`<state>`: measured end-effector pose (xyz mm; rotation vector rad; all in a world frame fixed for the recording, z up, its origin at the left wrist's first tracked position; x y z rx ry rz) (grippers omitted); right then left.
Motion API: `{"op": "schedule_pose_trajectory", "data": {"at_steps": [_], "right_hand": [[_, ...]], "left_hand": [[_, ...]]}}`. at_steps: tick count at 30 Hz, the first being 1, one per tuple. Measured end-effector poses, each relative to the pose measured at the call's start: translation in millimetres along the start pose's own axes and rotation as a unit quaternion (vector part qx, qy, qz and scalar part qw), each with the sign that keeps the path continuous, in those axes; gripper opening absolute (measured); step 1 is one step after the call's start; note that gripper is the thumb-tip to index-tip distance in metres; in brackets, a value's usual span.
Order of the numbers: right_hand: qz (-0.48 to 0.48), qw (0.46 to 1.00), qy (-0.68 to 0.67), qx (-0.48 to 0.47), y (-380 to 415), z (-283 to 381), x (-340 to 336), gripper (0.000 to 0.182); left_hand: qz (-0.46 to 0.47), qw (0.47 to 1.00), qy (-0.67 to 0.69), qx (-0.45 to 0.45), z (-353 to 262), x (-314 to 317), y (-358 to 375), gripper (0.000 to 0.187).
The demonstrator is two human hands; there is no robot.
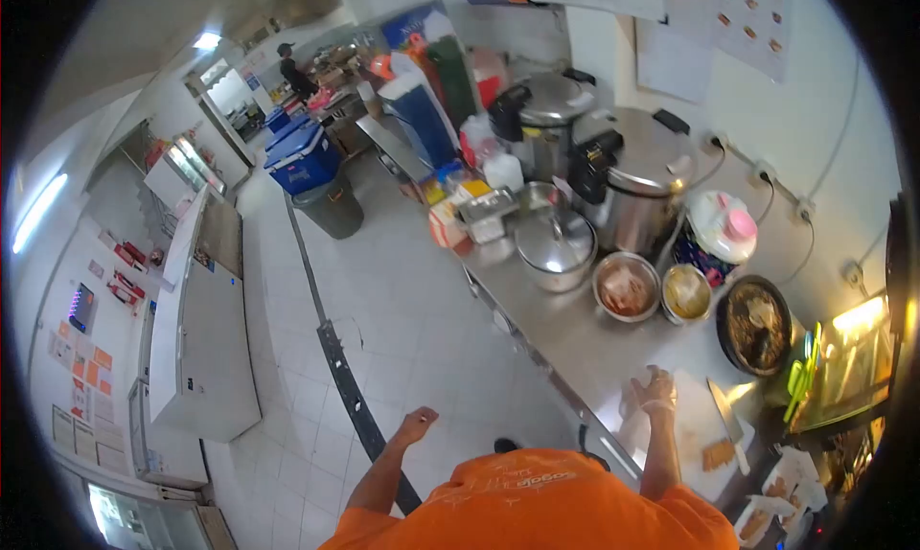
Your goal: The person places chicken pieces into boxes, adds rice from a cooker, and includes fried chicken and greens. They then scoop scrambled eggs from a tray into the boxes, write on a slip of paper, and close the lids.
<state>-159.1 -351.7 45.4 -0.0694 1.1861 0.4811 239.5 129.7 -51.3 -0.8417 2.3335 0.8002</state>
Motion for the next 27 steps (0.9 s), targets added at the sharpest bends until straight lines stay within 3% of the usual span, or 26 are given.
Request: {"op": "schedule_pose_trajectory", "data": {"at_steps": [2, 4, 6, 7, 10, 12, 14, 16, 19, 22, 25, 27], "right_hand": [[0.000, 0.998, -0.001, -0.070, -19, 58, 25, 0.056], [0.044, 0.994, -0.018, -0.102, -23, 126, 27, 0.054], [0.067, 0.988, -0.035, -0.137, -40, 168, 52, 0.051], [0.078, 0.984, -0.043, -0.155, -48, 186, 66, 0.050], [0.171, 0.965, -0.008, -0.199, -76, 237, 100, 0.056], [0.171, 0.956, -0.070, -0.227, -95, 275, 107, 0.037], [0.223, 0.948, -0.106, -0.202, -125, 296, 135, 0.032], [0.060, 0.915, -0.028, -0.399, -147, 320, 155, 0.028], [0.066, 0.912, -0.026, -0.404, -181, 365, 157, 0.025], [0.167, 0.960, -0.188, -0.126, -180, 415, 88, 0.023], [0.076, 0.968, -0.198, -0.134, -171, 428, 62, 0.020], [0.043, 0.980, -0.176, -0.077, -162, 407, 72, 0.023]], "left_hand": [[-0.052, 0.996, -0.004, 0.066, -20, -67, -72, 0.026], [-0.096, 0.982, -0.045, 0.155, -86, -137, -138, 0.023], [-0.149, 0.968, -0.058, 0.194, -150, -207, -213, 0.026], [-0.199, 0.941, -0.105, 0.253, -171, -238, -259, 0.028], [-0.273, 0.904, -0.188, 0.269, -267, -331, -373, 0.038], [-0.304, 0.894, -0.228, 0.238, -338, -384, -434, 0.041], [-0.326, 0.885, -0.246, 0.222, -401, -431, -476, 0.041], [-0.364, 0.858, -0.271, 0.240, -436, -469, -539, 0.039], [-0.383, 0.831, -0.308, 0.260, -476, -496, -619, 0.034], [-0.424, 0.784, -0.319, 0.324, -491, -504, -679, 0.030], [-0.254, 0.863, -0.387, 0.203, -491, -509, -732, 0.028], [-0.225, 0.845, -0.410, 0.260, -497, -510, -756, 0.026]]}}
Point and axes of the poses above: each hand's wrist, its own y-axis away from the middle knuckle, its own x-axis out of the palm, z = x × y, the point moved 9 cm from there along -y, towards the middle knuckle, and after that the axes turned 3 degrees about y, right-handed, at the moved point
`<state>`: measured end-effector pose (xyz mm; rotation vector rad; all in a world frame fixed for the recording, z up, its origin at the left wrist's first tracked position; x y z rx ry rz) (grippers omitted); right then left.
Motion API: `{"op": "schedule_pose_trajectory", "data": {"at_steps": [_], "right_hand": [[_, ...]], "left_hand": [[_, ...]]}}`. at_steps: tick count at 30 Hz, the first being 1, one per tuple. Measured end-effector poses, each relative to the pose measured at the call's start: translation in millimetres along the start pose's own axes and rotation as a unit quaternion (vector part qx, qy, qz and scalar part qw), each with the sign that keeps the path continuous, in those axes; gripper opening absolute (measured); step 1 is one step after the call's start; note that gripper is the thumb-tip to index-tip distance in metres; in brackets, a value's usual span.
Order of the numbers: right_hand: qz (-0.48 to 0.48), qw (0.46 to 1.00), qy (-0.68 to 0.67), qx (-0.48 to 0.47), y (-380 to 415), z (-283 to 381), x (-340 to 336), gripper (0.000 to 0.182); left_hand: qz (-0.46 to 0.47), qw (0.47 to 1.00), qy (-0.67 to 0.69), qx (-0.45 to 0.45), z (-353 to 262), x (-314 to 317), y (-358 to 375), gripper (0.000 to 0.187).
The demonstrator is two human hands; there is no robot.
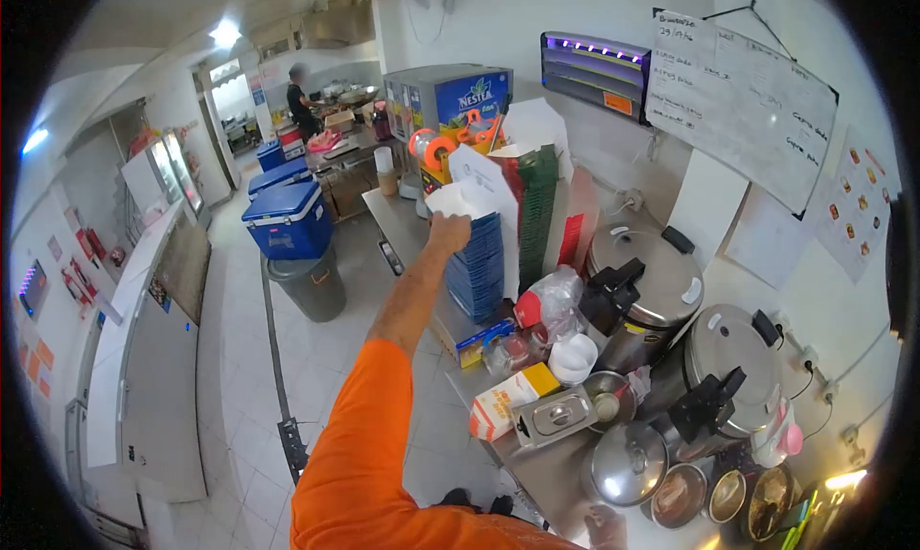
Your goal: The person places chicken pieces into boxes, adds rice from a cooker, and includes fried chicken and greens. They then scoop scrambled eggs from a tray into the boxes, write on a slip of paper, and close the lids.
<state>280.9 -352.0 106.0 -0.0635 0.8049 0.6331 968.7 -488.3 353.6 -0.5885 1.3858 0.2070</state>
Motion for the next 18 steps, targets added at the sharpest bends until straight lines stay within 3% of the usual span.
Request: {"op": "schedule_pose_trajectory", "data": {"at_steps": [2, 4, 8, 11, 14, 15, 16, 18], "right_hand": [[-0.006, 0.995, 0.024, 0.095, 25, -2, -2, 0.032], [-0.033, 0.995, 0.020, 0.094, 38, -20, 22, 0.029], [-0.050, 0.992, 0.000, 0.115, 66, 16, 49, 0.031], [-0.085, 0.989, 0.038, 0.114, 80, 49, 69, 0.028], [-0.062, 0.979, 0.156, 0.113, 77, -28, 128, 0.023], [-0.119, 0.975, 0.137, 0.125, 92, 33, 99, 0.028], [-0.132, 0.978, 0.089, 0.135, 92, 47, 89, 0.026], [-0.206, 0.972, 0.081, 0.075, 114, 6, 98, 0.025]], "left_hand": [[0.004, 0.998, 0.025, 0.061, 14, 29, -27, 0.023], [0.006, 0.990, 0.082, 0.116, 22, 63, -56, 0.019], [-0.067, 0.974, -0.052, 0.209, -30, -37, -25, 0.019], [-0.054, 0.975, -0.078, 0.199, -43, -75, -17, 0.018], [-0.055, 0.978, -0.020, 0.201, -42, -88, -15, 0.016], [-0.044, 0.976, -0.032, 0.209, -39, -65, -19, 0.016], [-0.066, 0.978, -0.029, 0.195, -30, -51, -15, 0.016], [-0.118, 0.973, -0.023, 0.198, -25, -52, -3, 0.017]]}}
Point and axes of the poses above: each hand's wrist, its own y-axis away from the middle knuckle, its own x-axis out of the palm, z = x × y, the point moved 9 cm from there along -y, towards the middle knuckle, and after that the axes turned 3 degrees about y, right-handed, at the moved point
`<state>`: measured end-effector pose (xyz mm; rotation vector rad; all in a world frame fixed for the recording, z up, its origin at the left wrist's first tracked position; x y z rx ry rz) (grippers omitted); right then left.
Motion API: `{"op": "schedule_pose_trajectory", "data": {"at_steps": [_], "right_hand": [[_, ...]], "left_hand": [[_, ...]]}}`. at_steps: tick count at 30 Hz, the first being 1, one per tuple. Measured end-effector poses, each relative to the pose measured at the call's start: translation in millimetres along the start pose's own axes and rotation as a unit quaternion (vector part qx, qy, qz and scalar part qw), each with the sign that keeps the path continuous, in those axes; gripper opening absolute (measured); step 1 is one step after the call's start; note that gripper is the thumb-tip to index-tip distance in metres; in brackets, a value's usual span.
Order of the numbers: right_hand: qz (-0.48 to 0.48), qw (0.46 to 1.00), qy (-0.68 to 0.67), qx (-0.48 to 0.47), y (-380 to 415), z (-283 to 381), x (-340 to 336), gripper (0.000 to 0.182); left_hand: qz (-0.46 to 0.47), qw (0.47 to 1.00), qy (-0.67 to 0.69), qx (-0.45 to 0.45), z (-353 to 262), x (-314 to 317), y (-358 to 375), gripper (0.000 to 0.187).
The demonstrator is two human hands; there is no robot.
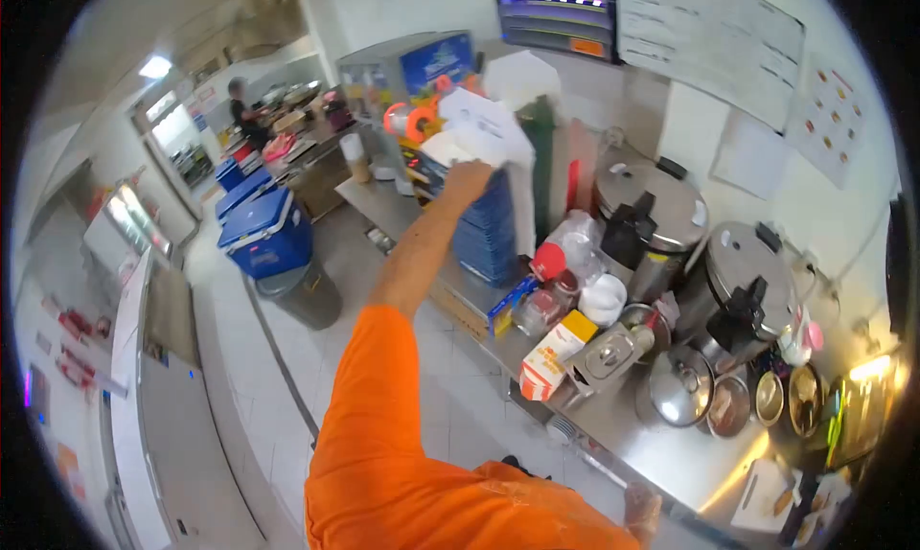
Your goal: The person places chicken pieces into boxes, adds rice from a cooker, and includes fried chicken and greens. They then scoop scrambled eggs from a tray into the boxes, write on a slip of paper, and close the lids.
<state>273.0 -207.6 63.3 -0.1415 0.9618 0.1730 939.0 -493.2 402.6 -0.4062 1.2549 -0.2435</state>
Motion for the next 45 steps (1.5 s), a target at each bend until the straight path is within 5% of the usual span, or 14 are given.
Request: {"op": "schedule_pose_trajectory", "data": {"at_steps": [3, 10, 16, 21, 26, 32, 38, 41, 42, 43, 44, 45], "right_hand": [[0.051, 0.990, -0.059, 0.118, 18, 16, -44, 0.021], [-0.053, 0.997, 0.007, 0.051, 67, -64, -40, 0.017], [-0.034, 0.996, -0.025, 0.076, 54, -25, -50, 0.020], [-0.027, 0.999, -0.009, 0.042, 36, 13, -46, 0.022], [0.006, 0.997, 0.061, -0.051, 30, -11, -11, 0.020], [-0.013, 0.998, -0.050, 0.024, 26, 37, -27, 0.020], [0.007, 0.998, 0.012, 0.063, 32, 51, -21, 0.020], [-0.042, 0.998, -0.029, 0.024, 25, 75, -34, 0.021], [-0.052, 0.998, -0.039, 0.013, 16, 87, -42, 0.021], [-0.073, 0.997, -0.016, -0.013, 6, 101, -48, 0.025], [-0.058, 0.993, -0.103, 0.023, -7, 112, -52, 0.027], [-0.035, 0.980, -0.187, 0.059, -18, 132, -58, 0.029]], "left_hand": [[0.039, 0.996, -0.002, -0.075, 17, -7, -7, 0.022], [-0.020, 0.994, -0.028, -0.101, 1, -48, -4, 0.021], [-0.083, 0.987, 0.005, -0.135, 10, -55, 2, 0.020], [-0.030, 0.994, 0.029, -0.104, 18, -54, 3, 0.018], [-0.125, 0.987, -0.022, -0.099, 16, -61, 15, 0.020], [-0.193, 0.978, -0.020, -0.078, 20, -70, 14, 0.022], [-0.289, 0.953, 0.016, -0.086, 21, -90, 28, 0.017], [-0.315, 0.948, -0.034, 0.008, -52, -141, 47, 0.015], [-0.243, 0.969, -0.046, 0.030, -89, -149, 53, 0.015], [-0.224, 0.965, -0.044, 0.127, -129, -136, 65, 0.016], [-0.146, 0.965, 0.044, 0.212, -179, -142, 93, 0.019], [-0.161, 0.936, 0.103, 0.296, -225, -149, 134, 0.019]]}}
Point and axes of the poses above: each hand's wrist, its own y-axis away from the middle knuckle, its own x-axis out of the palm, z = x × y, the point moved 9 cm from there along -y, towards the middle knuckle, and after that the axes turned 3 degrees about y, right-handed, at the moved point
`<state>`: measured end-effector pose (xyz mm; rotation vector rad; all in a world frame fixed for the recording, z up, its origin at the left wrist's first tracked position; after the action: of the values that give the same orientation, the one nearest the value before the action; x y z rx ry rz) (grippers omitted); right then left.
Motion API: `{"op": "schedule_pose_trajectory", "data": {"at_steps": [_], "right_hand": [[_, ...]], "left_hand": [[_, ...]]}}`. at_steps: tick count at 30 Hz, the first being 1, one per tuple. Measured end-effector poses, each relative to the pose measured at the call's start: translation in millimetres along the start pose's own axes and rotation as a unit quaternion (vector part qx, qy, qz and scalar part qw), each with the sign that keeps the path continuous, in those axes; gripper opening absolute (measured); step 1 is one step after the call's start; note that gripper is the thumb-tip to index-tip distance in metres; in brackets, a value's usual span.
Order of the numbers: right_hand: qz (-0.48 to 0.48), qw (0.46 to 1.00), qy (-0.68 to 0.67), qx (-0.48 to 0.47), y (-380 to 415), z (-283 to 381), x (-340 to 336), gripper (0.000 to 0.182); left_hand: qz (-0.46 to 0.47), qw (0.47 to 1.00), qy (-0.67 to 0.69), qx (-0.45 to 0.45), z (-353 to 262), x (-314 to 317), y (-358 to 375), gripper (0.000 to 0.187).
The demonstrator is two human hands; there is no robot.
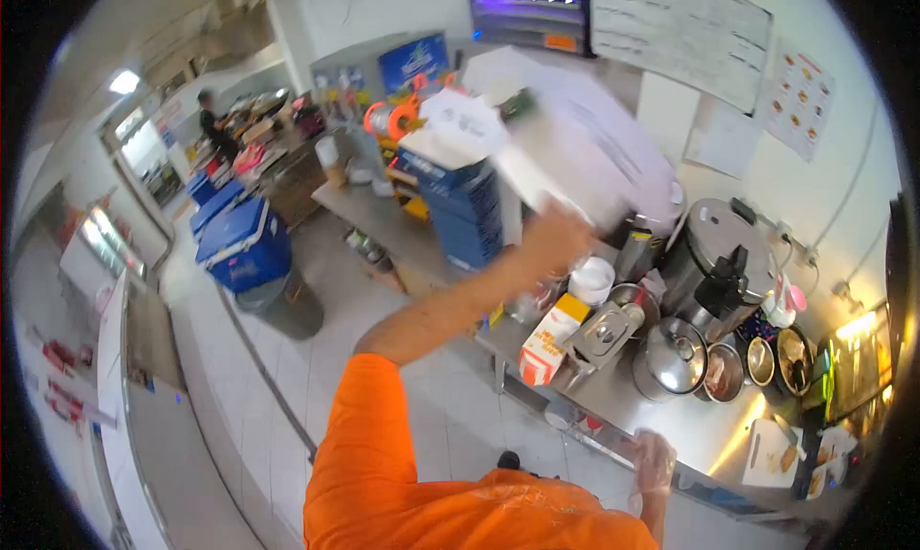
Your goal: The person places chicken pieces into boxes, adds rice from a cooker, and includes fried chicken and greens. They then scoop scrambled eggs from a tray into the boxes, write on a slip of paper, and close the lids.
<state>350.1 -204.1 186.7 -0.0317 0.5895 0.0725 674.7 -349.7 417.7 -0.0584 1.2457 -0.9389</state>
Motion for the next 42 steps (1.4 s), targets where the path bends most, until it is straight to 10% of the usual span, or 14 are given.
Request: {"op": "schedule_pose_trajectory", "data": {"at_steps": [4, 7, 12, 17, 19, 20, 22, 24, 26, 29, 32, 36, 38, 42], "right_hand": [[0.132, 0.893, -0.356, 0.242, -11, -3, 39, 0.039], [0.136, 0.935, 0.326, -0.020, -16, -27, 26, 0.043], [0.234, 0.840, 0.485, 0.066, 6, -226, -19, 0.036], [0.154, 0.834, 0.530, -0.008, 41, -305, -139, 0.034], [-0.013, 0.917, 0.387, -0.099, 70, -357, -178, 0.039], [-0.120, 0.915, 0.345, -0.169, 97, -391, -198, 0.043], [-0.085, 0.979, 0.155, 0.099, 77, -306, -246, 0.044], [-0.216, 0.968, 0.013, 0.127, 92, -359, -280, 0.038], [-0.310, 0.827, -0.432, 0.182, 91, -448, -273, 0.037], [-0.130, 0.953, 0.105, 0.254, 68, -385, -337, 0.053], [-0.036, 0.983, -0.002, 0.181, 33, -415, -375, 0.056], [-0.137, 0.912, 0.364, 0.132, -28, -542, -494, 0.076], [-0.107, 0.891, 0.320, 0.304, -43, -554, -566, 0.089], [-0.017, 0.849, 0.469, 0.244, -81, -611, -621, 0.096]], "left_hand": [[0.047, 0.984, 0.132, 0.108, -228, 30, 46, 0.020], [-0.004, 0.954, 0.274, 0.123, -362, 56, 76, 0.019], [-0.113, 0.879, 0.464, 0.008, -357, 1, 40, 0.071], [0.096, 0.688, 0.679, -0.237, -422, 147, 3, 0.081], [0.211, 0.452, 0.834, -0.237, -517, 203, 5, 0.063], [0.191, 0.526, 0.804, -0.200, -547, 216, 4, 0.073], [0.113, 0.775, 0.611, -0.115, -623, 266, 15, 0.060], [0.225, 0.434, 0.817, -0.306, -640, 249, -3, 0.067], [0.168, 0.387, 0.835, -0.353, -664, 237, -30, 0.061], [0.174, 0.266, 0.859, -0.402, -702, 273, -39, 0.059], [0.178, 0.288, 0.803, -0.490, -694, 293, -67, 0.054], [0.179, 0.304, 0.769, -0.533, -686, 367, -107, 0.053], [0.179, 0.270, 0.784, -0.530, -700, 405, -129, 0.052], [0.178, 0.322, 0.799, -0.476, -730, 438, -180, 0.057]]}}
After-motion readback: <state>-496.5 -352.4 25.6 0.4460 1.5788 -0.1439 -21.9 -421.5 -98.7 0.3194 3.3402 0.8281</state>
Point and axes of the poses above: each hand's wrist, its own y-axis away from the middle knuckle, its own x-axis out of the palm, z = x × y, the point moved 9 cm from there along -y, towards the middle knuckle, and after that the axes turned 3 degrees about y, right-handed, at the moved point
